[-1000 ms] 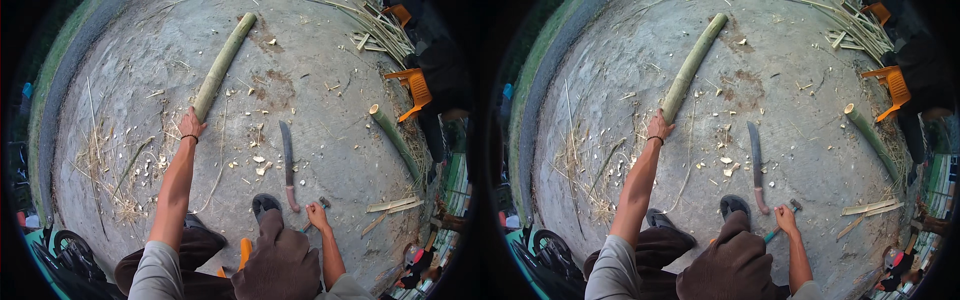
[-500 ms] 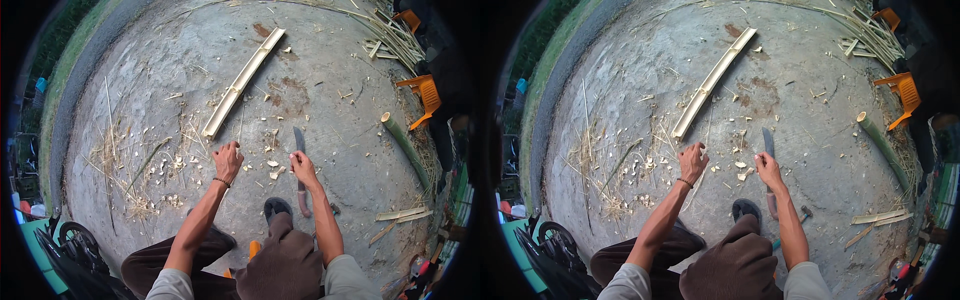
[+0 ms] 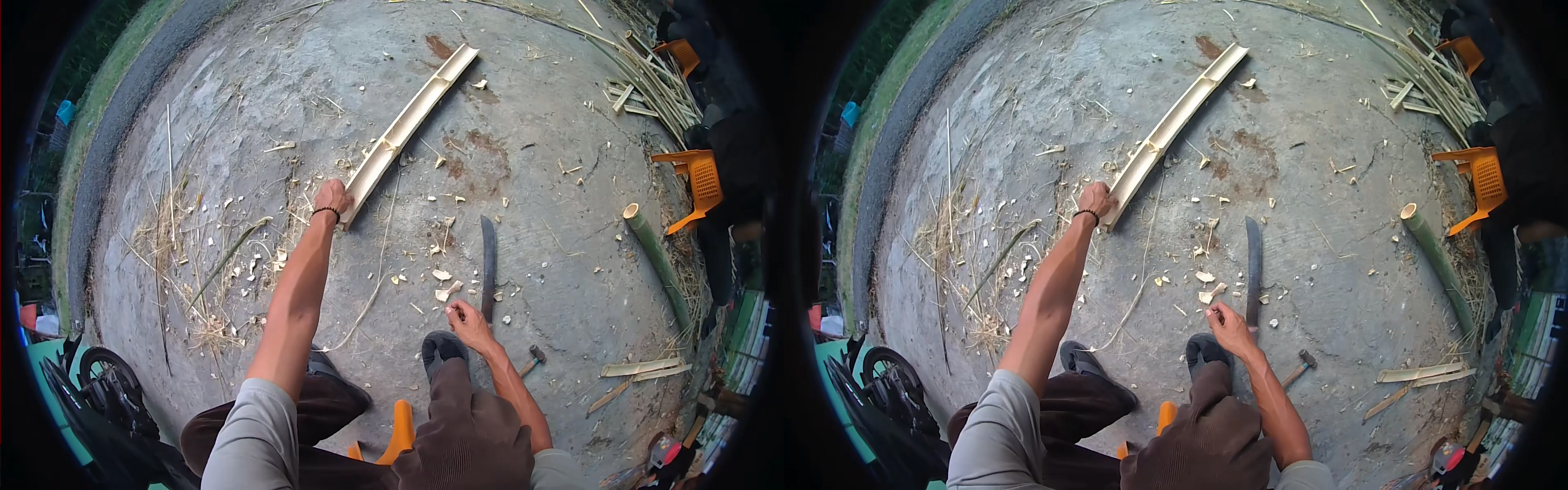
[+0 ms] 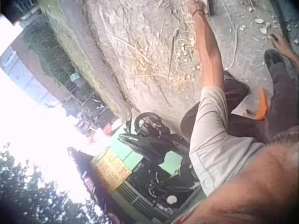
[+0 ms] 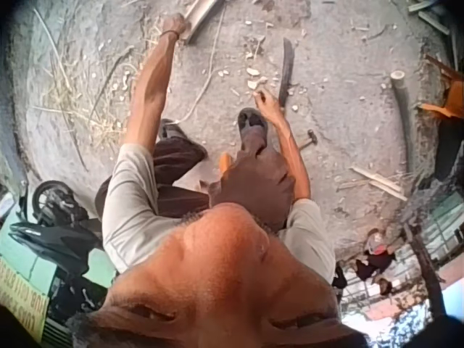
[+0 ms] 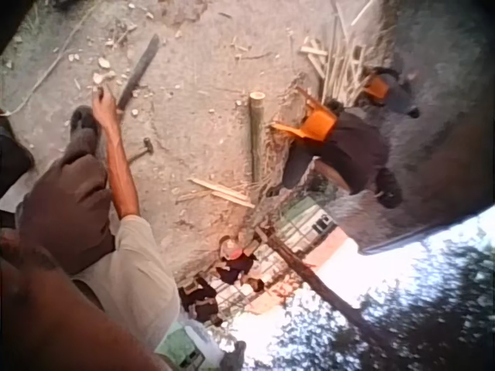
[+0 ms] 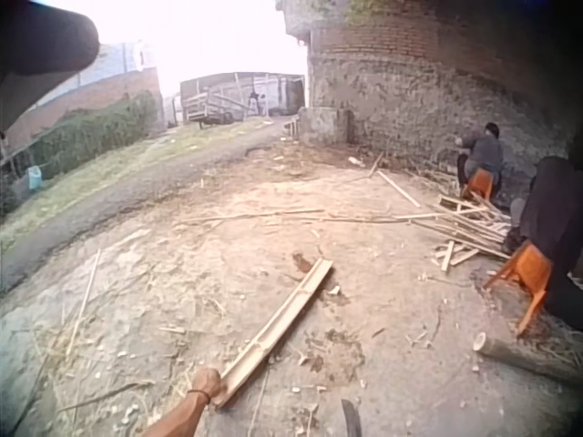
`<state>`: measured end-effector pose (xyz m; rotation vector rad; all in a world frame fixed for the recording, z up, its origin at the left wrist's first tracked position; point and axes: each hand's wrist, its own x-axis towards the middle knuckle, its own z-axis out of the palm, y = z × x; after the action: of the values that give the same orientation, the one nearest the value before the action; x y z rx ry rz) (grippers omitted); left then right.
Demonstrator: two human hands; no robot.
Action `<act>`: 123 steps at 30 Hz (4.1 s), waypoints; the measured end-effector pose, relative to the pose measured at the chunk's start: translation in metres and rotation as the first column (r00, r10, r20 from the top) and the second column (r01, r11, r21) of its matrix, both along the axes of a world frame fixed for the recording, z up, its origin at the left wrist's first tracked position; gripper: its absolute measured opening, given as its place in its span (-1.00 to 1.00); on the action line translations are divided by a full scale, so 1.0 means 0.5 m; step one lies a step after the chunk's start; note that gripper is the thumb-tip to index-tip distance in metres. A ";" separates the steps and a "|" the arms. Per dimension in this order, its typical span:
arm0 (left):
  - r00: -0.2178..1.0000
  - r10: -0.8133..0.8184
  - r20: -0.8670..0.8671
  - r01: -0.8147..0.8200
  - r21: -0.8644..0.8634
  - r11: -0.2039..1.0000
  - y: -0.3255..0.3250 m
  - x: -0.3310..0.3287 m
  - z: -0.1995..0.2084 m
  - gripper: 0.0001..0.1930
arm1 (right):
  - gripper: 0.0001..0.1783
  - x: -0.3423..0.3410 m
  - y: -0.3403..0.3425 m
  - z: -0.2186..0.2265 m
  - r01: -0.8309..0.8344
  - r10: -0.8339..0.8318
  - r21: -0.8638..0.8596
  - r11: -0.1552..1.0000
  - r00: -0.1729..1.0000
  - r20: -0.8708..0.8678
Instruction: The person splits a bamboo segment using a large knife and a hammer, then peels and smooths the inner nodes and edges.
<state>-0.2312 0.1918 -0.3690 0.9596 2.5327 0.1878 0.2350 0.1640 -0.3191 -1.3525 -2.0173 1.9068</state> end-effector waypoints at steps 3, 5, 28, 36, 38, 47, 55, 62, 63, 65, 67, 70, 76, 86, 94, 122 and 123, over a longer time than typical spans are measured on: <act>0.997 -0.072 -0.011 0.073 0.206 0.976 -0.022 0.039 0.002 -0.65 | -0.70 -0.001 0.011 0.015 0.017 -0.017 -0.043 0.999 1.000 0.011; 0.990 -0.112 -0.082 0.128 0.236 0.963 -0.040 0.060 0.026 -0.65 | -0.73 -0.032 0.052 0.038 0.038 -0.037 0.029 0.999 0.999 -0.023; 0.953 -0.052 0.298 0.002 0.166 0.986 -0.267 0.444 0.270 -0.60 | -0.79 -0.282 0.221 0.044 0.185 -0.055 0.421 0.888 0.951 -0.303; 0.967 -0.093 0.236 0.043 0.210 0.977 -0.317 0.488 0.197 -0.61 | -0.93 -0.286 0.243 0.002 -0.196 0.344 0.406 0.893 0.878 -0.332; 0.945 -0.105 0.310 0.057 0.160 0.985 -0.308 0.514 0.193 -0.61 | -0.86 -0.287 0.247 -0.018 -0.159 0.236 0.588 0.793 0.970 -0.056; 0.936 0.017 0.352 -0.051 0.085 0.995 -0.384 0.519 0.149 -0.63 | -0.76 -0.282 0.257 0.042 -0.269 0.282 0.531 0.804 0.958 0.059; 0.926 0.026 0.376 -0.056 0.068 0.996 -0.379 0.514 0.159 -0.61 | -0.77 -0.243 0.180 0.002 -0.332 0.401 0.672 0.662 0.914 0.057; 0.927 0.007 0.375 -0.043 0.085 0.995 -0.376 0.510 0.153 -0.63 | -0.80 -0.240 0.171 -0.009 -0.280 0.360 0.720 0.635 0.932 0.045; 0.933 0.013 0.360 -0.043 0.074 0.996 -0.374 0.513 0.150 -0.63 | -0.85 -0.240 0.165 -0.011 -0.257 0.355 0.741 0.620 0.935 0.027; 0.934 0.029 0.356 -0.060 0.076 0.995 -0.387 0.512 0.133 -0.63 | -0.87 -0.241 0.144 -0.005 -0.378 0.416 0.722 0.580 0.899 0.137; 0.916 0.072 0.395 -0.111 0.076 0.991 -0.392 0.519 0.122 -0.61 | -0.87 -0.221 0.135 0.012 -0.361 0.404 0.751 0.553 0.904 0.138; 0.926 0.096 0.365 -0.130 0.067 0.989 -0.393 0.504 0.113 -0.62 | -0.89 -0.205 0.116 0.040 -0.172 0.307 0.619 0.766 0.944 -0.117; 0.913 -0.095 0.396 0.171 -0.160 0.972 -0.422 0.388 0.135 -0.62 | -0.71 -0.099 0.176 0.108 0.232 -0.174 0.557 0.798 0.972 -0.157; 0.896 -0.058 0.441 0.137 -0.148 0.980 -0.387 0.339 0.139 -0.45 | -0.72 0.036 0.076 0.025 -0.038 0.022 0.269 0.963 0.998 0.062; 0.995 -0.023 0.096 0.006 0.176 0.984 -0.092 0.306 0.019 -0.52 | -0.76 -0.065 -0.016 0.033 -0.087 0.100 0.165 0.982 0.992 -0.073; 0.979 -0.038 0.199 -0.192 0.973 0.130 -0.185 0.195 0.753 -0.49 | -0.37 0.667 -0.279 -0.135 0.424 -0.565 0.380 0.822 0.697 0.442; 0.979 -0.046 0.197 -0.192 0.976 0.099 -0.187 0.207 0.747 -0.50 | -0.40 0.679 -0.290 -0.149 0.517 -0.593 0.291 0.805 0.688 0.418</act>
<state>-0.1279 0.0986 0.0043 1.0814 1.9570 2.2003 0.5744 0.0187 -0.3939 -2.2537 -1.5512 1.1888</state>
